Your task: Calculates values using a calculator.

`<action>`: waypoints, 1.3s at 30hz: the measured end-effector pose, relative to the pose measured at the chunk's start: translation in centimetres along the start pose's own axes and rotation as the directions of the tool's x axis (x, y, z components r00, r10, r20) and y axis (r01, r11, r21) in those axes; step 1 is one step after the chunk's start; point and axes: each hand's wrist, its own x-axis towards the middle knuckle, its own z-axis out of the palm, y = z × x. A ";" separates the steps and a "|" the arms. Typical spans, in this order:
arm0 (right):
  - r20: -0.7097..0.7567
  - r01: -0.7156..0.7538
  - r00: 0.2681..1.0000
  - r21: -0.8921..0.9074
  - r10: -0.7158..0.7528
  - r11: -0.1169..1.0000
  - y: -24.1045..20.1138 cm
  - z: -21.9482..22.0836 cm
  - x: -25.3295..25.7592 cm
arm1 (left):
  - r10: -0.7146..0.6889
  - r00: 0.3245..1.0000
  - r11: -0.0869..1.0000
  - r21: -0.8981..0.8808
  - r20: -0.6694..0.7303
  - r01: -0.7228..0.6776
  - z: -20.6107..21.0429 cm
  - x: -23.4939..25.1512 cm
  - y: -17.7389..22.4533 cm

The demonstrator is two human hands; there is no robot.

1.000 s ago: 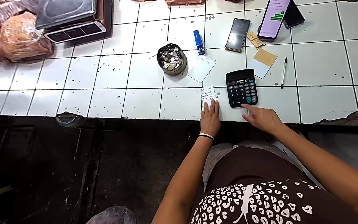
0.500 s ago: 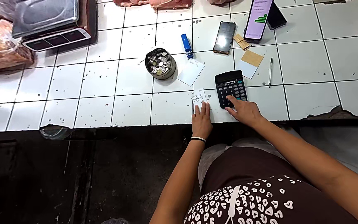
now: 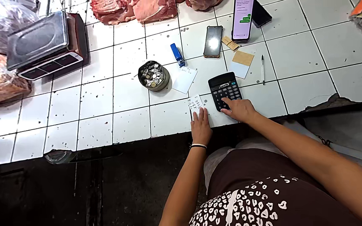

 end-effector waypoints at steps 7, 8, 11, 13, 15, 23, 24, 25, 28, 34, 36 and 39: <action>0.118 0.078 0.990 -0.003 -0.077 0.997 0.2 0.0 -1.8 | -0.005 1.000 1.000 0.022 0.015 0.005 -0.3 0.0 0.0; 0.031 0.079 0.996 0.030 -0.080 0.996 1.0 0.1 -2.0 | -0.006 1.000 1.000 0.021 0.021 0.006 -0.4 -0.1 0.0; -0.174 0.048 0.984 0.061 -0.037 0.997 4.0 0.2 -2.9 | -0.009 1.000 1.000 0.018 0.026 0.008 -0.5 -0.1 0.0; -0.109 -0.019 0.994 0.033 0.022 0.999 5.8 -0.1 -3.5 | -0.006 1.000 1.000 0.015 0.015 0.006 -0.5 -0.1 0.0; -0.039 -0.027 0.999 0.038 0.028 0.999 7.4 0.2 -3.9 | -0.005 1.000 1.000 0.022 0.019 0.004 -0.6 -0.1 0.0; -0.409 0.044 0.911 -0.012 -0.045 0.999 12.0 5.5 -3.6 | -0.040 0.990 0.963 -0.268 -0.137 0.001 0.1 -0.5 -1.6; -0.435 0.057 0.898 -0.025 -0.062 0.998 12.3 6.0 -3.4 | -0.062 0.988 0.941 -0.338 -0.141 0.011 0.1 -0.5 -1.9; -0.438 0.062 0.896 -0.027 -0.068 0.998 12.4 6.2 -3.2 | -0.086 0.987 0.915 -0.403 -0.135 0.024 0.0 -0.6 -2.2; -0.423 0.065 0.903 -0.030 -0.071 0.997 12.5 6.3 -2.7 | -0.137 0.984 0.823 -0.566 -0.110 0.051 -0.3 -0.5 -3.1; -0.421 0.039 0.906 -0.045 -0.054 0.998 12.4 6.2 -2.5 | -0.137 0.984 0.754 -0.656 -0.117 0.027 -0.3 0.0 -4.1; -0.427 0.036 0.903 -0.046 -0.052 0.998 12.4 6.2 -2.5 | -0.131 0.985 0.756 -0.654 -0.113 0.025 -0.2 0.0 -4.0; -0.431 0.034 0.901 -0.047 -0.051 0.998 12.4 6.2 -2.6 | -0.115 0.986 0.763 -0.647 -0.117 0.012 0.1 0.1 -4.0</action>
